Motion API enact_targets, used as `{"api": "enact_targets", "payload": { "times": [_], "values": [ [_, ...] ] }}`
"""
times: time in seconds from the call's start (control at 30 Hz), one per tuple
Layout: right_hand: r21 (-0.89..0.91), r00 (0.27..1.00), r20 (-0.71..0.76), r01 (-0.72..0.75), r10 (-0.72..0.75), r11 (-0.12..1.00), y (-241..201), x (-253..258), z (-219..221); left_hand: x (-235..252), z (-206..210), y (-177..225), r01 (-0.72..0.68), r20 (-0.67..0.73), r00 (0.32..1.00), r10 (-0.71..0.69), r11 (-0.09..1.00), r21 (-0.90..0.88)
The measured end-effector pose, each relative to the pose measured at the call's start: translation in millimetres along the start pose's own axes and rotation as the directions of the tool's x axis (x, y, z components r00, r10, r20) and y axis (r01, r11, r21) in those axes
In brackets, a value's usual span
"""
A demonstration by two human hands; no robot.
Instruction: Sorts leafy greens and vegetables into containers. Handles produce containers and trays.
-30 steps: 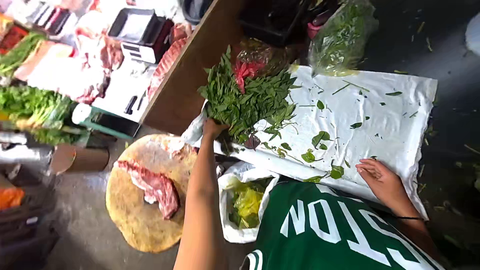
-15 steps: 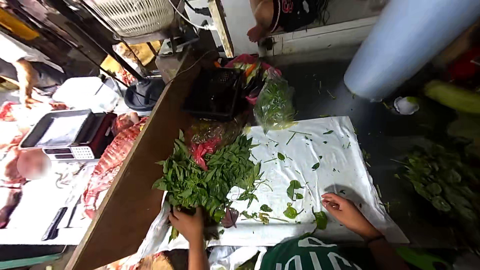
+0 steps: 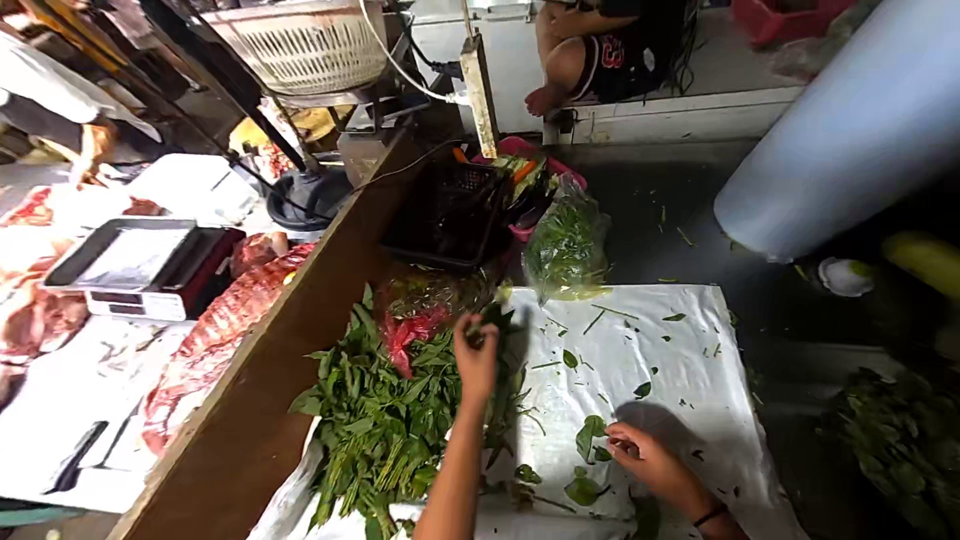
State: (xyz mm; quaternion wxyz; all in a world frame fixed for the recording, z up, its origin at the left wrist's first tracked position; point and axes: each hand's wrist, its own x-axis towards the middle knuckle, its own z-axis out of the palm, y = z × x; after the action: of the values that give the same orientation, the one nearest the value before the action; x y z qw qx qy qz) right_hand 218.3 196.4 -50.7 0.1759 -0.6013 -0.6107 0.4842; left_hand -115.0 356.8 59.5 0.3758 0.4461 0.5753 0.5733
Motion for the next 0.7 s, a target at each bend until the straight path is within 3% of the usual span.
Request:
{"api": "enact_targets", "payload": {
  "times": [0.1, 0.17, 0.23, 0.3, 0.4, 0.5, 0.6, 0.7],
  "values": [
    [0.044, 0.996, -0.032, -0.085, 0.086, 0.995, 7.5, -8.2, -10.2, 66.0, 15.5, 23.3, 0.097, -0.075, 0.991, -0.114, 0.975, -0.198],
    [0.08, 0.987, -0.069, -0.14, 0.146, 0.987, 26.0, -10.5, -13.1, 83.8, 25.1, 36.6, 0.1, -0.087, 0.989, -0.119, 0.975, -0.198],
    [0.127, 0.976, -0.113, -0.173, 0.188, 0.977, 38.6, -7.2, -12.2, 83.9, 36.1, 42.1, 0.147, -0.01, 0.988, -0.152, 0.967, -0.21],
    [0.18, 0.971, -0.174, -0.133, 0.165, 0.975, 18.9, 11.5, -18.7, 63.3, 52.6, 36.4, 0.216, 0.128, 0.973, -0.191, 0.95, -0.225],
    [0.146, 0.941, -0.336, 0.085, -0.032, 0.986, -68.9, 85.8, -46.6, 1.1, 65.3, 16.3, 0.143, 0.313, 0.945, -0.096, 0.981, -0.132],
    [0.128, 0.839, -0.541, 0.153, -0.06, 0.98, -157.6, 177.5, -93.1, -74.5, 67.2, -3.0, 0.273, 0.358, 0.913, -0.198, 0.946, -0.174],
    [0.09, 0.758, -0.651, 0.133, -0.043, 0.987, -182.6, 280.0, -136.1, -123.3, 45.6, -24.3, 0.407, 0.383, 0.868, -0.315, 0.895, -0.185],
    [0.005, 0.774, -0.633, 0.035, -0.024, 0.999, -186.2, 354.3, -177.0, -135.0, -4.0, -38.9, 0.366, 0.29, 0.903, -0.317, 0.921, -0.13]
  ]
}}
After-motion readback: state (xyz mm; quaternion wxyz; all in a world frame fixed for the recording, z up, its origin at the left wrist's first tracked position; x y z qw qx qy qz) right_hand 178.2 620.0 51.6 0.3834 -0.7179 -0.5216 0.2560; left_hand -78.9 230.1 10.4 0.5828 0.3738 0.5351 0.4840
